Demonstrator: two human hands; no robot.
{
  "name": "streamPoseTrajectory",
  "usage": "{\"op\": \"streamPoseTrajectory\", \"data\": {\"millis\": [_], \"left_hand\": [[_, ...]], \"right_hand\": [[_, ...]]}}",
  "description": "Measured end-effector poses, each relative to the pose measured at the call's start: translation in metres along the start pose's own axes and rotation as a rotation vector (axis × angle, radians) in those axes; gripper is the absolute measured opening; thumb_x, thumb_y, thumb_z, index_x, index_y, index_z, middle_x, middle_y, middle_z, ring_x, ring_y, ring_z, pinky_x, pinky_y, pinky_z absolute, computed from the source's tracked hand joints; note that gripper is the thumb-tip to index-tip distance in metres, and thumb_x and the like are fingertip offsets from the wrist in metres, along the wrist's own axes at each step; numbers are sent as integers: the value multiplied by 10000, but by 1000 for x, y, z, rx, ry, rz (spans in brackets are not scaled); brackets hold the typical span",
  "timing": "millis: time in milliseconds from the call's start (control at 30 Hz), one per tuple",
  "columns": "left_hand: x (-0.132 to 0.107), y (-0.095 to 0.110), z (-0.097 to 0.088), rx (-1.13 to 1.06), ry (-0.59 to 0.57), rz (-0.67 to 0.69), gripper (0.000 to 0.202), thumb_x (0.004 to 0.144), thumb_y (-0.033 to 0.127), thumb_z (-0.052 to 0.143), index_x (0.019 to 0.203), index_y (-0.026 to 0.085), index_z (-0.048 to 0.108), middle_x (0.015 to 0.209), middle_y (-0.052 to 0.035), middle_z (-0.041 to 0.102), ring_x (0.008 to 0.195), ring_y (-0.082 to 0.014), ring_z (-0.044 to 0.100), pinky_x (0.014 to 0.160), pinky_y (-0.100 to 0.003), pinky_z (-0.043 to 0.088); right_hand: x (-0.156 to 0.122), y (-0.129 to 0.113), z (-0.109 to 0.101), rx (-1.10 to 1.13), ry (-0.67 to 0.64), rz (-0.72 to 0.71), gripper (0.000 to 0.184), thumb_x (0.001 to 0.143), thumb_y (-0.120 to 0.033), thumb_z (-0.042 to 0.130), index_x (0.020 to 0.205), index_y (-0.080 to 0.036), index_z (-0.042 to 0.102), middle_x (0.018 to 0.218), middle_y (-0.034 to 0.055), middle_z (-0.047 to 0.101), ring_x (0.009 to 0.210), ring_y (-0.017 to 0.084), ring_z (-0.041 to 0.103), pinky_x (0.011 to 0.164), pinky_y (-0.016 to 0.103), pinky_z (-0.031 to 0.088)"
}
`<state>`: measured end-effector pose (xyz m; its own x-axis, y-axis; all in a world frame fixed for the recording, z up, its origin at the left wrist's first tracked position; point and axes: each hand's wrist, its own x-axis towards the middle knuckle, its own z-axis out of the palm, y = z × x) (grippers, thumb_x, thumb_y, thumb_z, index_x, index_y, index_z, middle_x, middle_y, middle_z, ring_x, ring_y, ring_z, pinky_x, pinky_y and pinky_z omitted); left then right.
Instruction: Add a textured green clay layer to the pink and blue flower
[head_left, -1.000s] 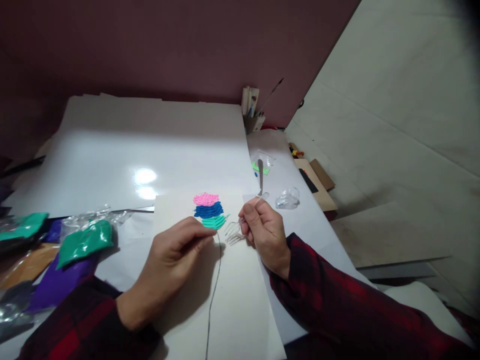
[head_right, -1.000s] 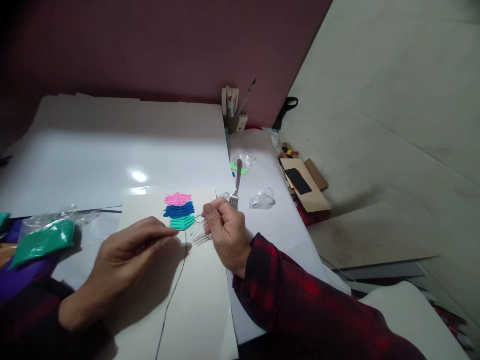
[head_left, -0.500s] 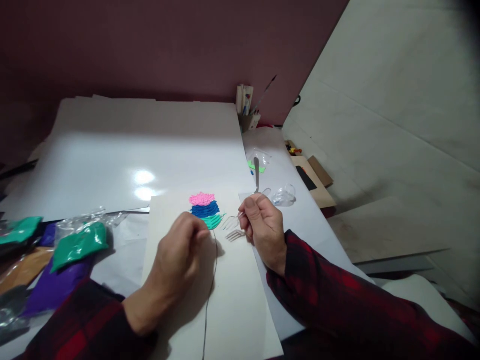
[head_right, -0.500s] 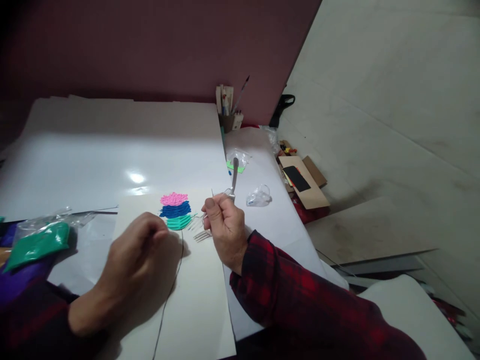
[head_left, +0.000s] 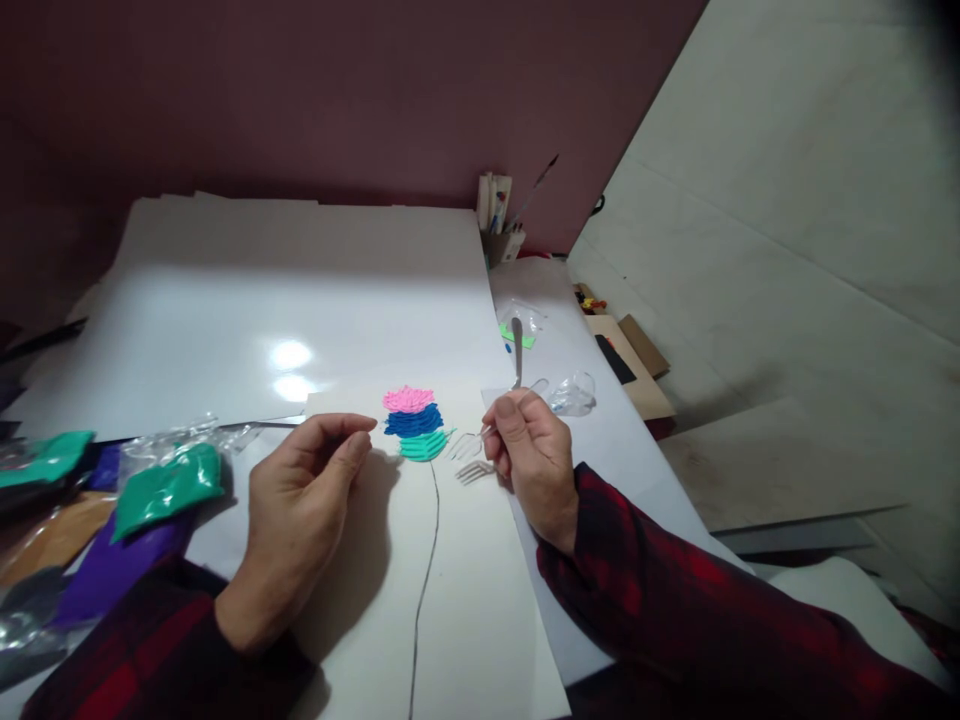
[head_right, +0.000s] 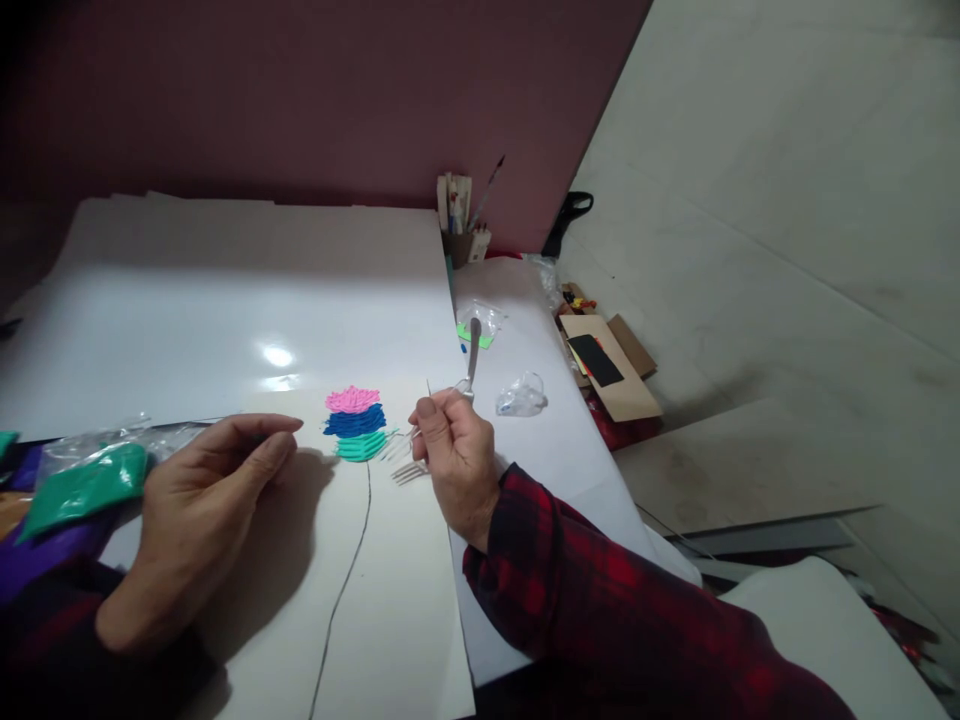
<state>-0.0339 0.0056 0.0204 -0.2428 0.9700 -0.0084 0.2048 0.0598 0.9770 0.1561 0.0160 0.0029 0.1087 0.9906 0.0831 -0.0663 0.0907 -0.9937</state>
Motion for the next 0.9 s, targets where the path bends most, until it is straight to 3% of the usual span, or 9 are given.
{"op": "streamPoseTrajectory", "data": {"millis": [67,167,333,400,533,633,767,900], "left_hand": [[0,2,0,14,-18,-23,147,767,293,677,874,192,679,732,4,618,626,-129,509,538,-234,402],[0,3,0,-13,-59,-47,166,819,348,621,761,193,637,537,33,477,513,-120,421,443,-224,327],[-1,-1,2,-166,-164,-85,430,899,459,485,568,185,466,513,25,401,468,-98,359,420,-220,300],[0,-4,1,-253,-202,-147,402,897,452,496,601,179,490,527,25,415,466,-89,348,414,-206,285],[0,-6,1,-350,-204,-158,131,835,311,613,828,181,627,587,34,460,506,-76,370,449,-177,307],[-1,-5,2,-325,-189,-162,134,810,279,630,906,187,648,621,25,501,565,-87,423,496,-174,347],[-2,-3,8,-270,-196,-156,125,839,306,604,830,182,617,560,37,466,532,-89,410,482,-187,326],[-1,-3,12,-342,-177,-146,246,885,334,547,697,177,521,577,42,442,485,-75,368,447,-202,290]], "right_hand": [[0,0,0,-5,-10,-4,293,911,-445,509,777,-185,525,539,-56,484,403,45,363,353,161,282],[-1,2,0,-2,-43,-4,277,913,-436,512,796,-186,532,564,-51,507,404,41,368,350,159,282],[-3,2,0,11,-43,-21,257,917,-420,515,816,-186,550,582,-45,526,413,38,384,347,150,280],[-3,1,0,26,3,-22,255,922,-418,507,819,-189,549,583,-46,526,416,38,387,345,148,277],[0,-1,2,48,70,-18,193,891,-385,568,838,-206,519,618,-54,530,427,41,401,351,153,290],[3,4,2,7,42,-29,195,845,-350,636,849,-212,499,617,-61,510,443,49,416,363,160,307],[6,12,0,-85,-11,-5,221,865,-402,592,870,-218,470,632,-50,532,457,61,435,375,166,332],[10,13,2,-116,-29,0,251,892,-460,524,883,-225,438,702,-30,578,467,68,465,367,168,360]]}}
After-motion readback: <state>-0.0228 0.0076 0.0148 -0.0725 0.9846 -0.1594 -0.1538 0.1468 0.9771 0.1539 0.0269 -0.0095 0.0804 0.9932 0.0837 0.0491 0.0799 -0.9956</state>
